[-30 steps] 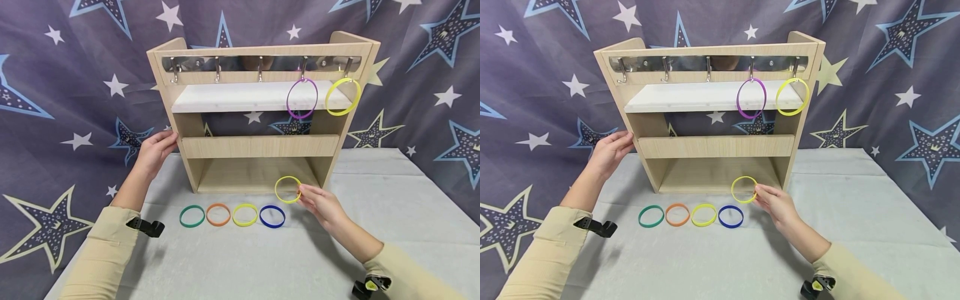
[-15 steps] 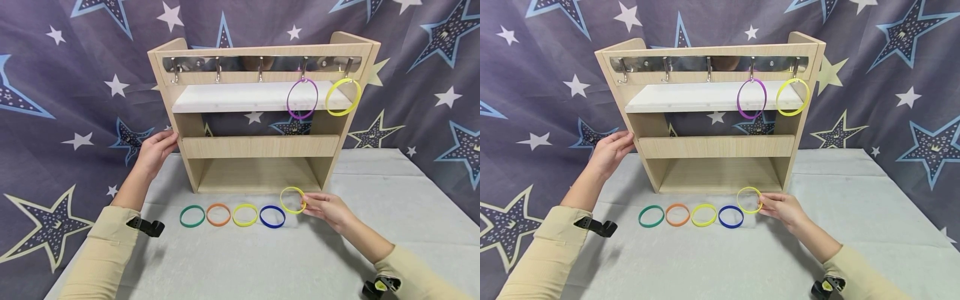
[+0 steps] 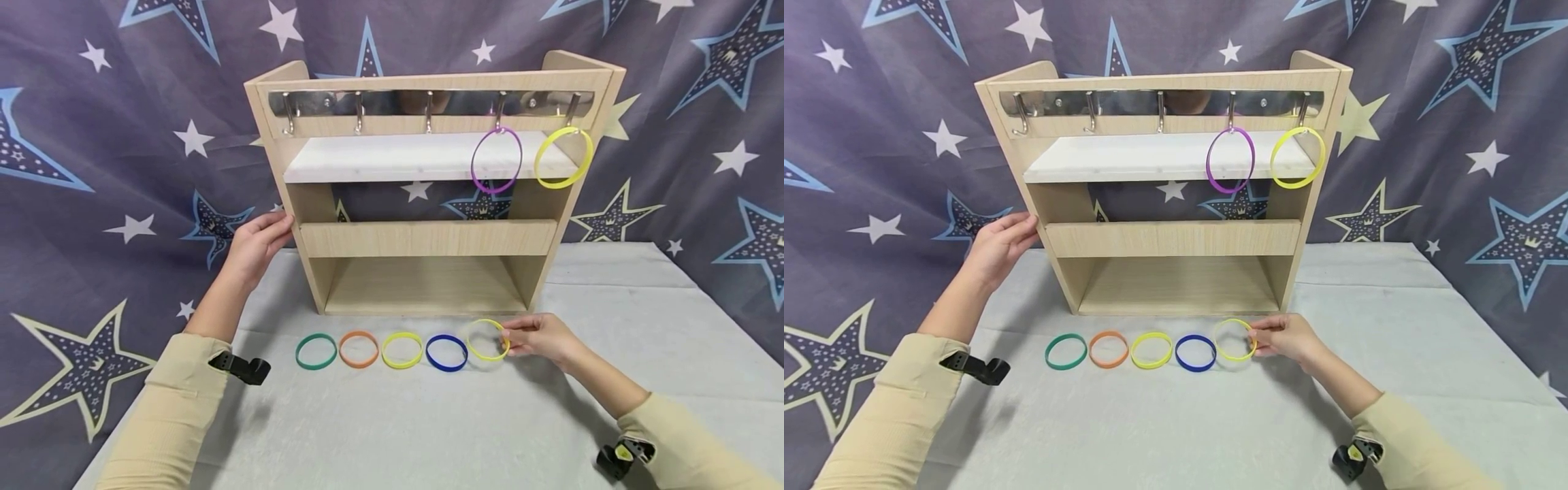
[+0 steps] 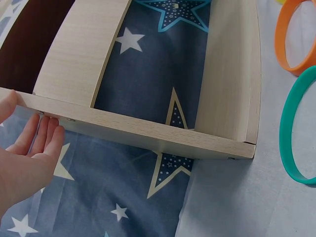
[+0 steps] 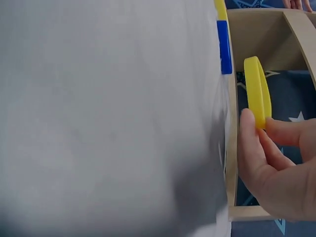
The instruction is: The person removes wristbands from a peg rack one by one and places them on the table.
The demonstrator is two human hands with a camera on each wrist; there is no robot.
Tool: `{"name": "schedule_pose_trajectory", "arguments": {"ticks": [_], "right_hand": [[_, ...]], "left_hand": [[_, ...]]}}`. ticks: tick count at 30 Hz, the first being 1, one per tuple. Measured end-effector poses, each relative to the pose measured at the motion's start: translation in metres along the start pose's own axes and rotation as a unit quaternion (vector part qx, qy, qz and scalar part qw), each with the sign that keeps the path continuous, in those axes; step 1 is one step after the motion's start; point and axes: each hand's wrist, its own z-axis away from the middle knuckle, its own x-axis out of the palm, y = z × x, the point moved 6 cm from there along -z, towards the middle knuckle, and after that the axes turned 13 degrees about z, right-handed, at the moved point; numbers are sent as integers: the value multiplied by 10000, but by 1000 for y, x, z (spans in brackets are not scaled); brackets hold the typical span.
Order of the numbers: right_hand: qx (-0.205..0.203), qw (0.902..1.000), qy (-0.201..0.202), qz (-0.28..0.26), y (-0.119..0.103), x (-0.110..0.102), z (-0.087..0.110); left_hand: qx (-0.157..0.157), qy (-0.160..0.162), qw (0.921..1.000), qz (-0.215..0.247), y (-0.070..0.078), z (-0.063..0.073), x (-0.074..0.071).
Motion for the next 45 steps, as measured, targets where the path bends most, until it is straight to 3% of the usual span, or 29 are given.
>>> {"name": "schedule_pose_trajectory", "arguments": {"ticks": [10,22,38,45], "right_hand": [[460,9913,-71,1235,7,0,-1],[311,9747,142,2209,-2,-5,3],[-109,9675,239,2516,-26,-20,5],[-426,9704,395,2342,-46,-26,7]], "left_hand": [[62,-22,10000,-31,-1,-2,-1],[-17,13,10000,-17,0,0,0],[2,47,10000,-36,1,0,1],[-6,48,10000,-81,1,1,1]]}}
